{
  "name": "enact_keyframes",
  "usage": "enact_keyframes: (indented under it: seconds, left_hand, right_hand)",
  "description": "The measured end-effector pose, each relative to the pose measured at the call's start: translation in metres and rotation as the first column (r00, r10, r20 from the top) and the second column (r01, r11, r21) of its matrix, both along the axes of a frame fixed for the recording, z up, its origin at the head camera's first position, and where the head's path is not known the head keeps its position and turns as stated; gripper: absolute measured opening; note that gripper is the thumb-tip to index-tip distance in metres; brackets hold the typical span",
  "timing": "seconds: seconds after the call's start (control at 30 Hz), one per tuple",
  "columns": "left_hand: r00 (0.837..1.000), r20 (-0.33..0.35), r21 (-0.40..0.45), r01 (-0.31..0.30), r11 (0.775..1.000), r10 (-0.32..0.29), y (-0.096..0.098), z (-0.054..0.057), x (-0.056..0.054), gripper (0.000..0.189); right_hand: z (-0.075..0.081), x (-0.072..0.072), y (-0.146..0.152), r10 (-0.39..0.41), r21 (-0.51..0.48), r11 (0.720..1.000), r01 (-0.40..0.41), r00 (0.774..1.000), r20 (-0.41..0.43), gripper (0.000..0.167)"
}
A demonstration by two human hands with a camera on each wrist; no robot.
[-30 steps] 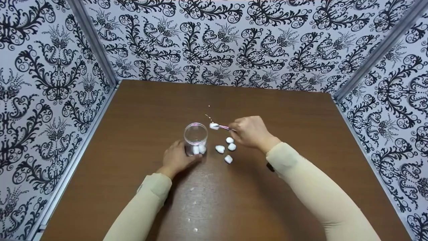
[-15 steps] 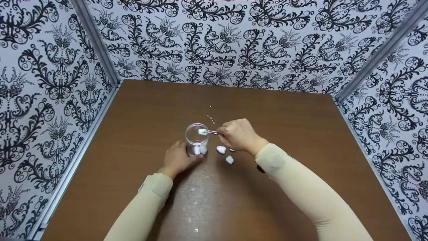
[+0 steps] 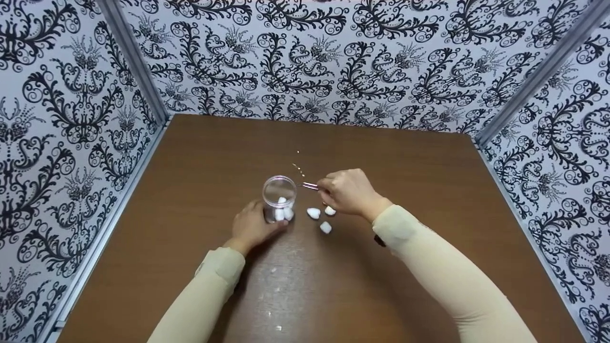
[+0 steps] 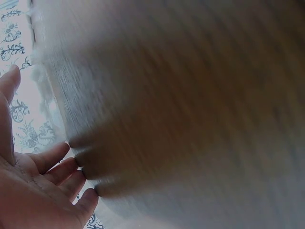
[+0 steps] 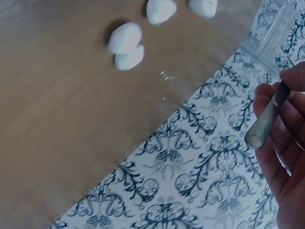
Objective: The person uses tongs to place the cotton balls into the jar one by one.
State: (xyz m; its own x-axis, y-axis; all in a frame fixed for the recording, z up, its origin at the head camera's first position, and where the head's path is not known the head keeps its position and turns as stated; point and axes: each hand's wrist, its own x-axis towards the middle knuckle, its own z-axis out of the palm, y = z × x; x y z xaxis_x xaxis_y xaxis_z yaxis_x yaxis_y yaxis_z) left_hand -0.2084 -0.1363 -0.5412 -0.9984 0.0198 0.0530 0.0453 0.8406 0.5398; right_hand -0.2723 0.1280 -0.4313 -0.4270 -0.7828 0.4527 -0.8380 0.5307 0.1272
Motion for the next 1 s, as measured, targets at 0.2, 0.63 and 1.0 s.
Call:
enact_keyframes:
  seconds: [0.2,0.63,1.0]
  left_hand:
    - [1.000,0.002,-0.001,0.000,1.000,0.000,-0.001,0.000,0.000,0.087]
    - [1.000,0.001,0.025,-0.014,1.000,0.014,-0.001,-0.006,-0.003,0.084]
    - [1.000,0.001,0.026,-0.011,1.000,0.011,0.000,-0.005,-0.002,0.084]
  right_hand:
    - [-0.010,-0.006,0.026,-0.050,0.000,0.999,0.050,0.999,0.006,0.011]
    - [-0.045,-0.012,0.072,-0.156,0.083,0.985,0.153,0.987,0.029,0.007]
    - [-0.057,-0.012,0.080,-0.217,0.134,0.970,0.203,0.971,0.099,0.009]
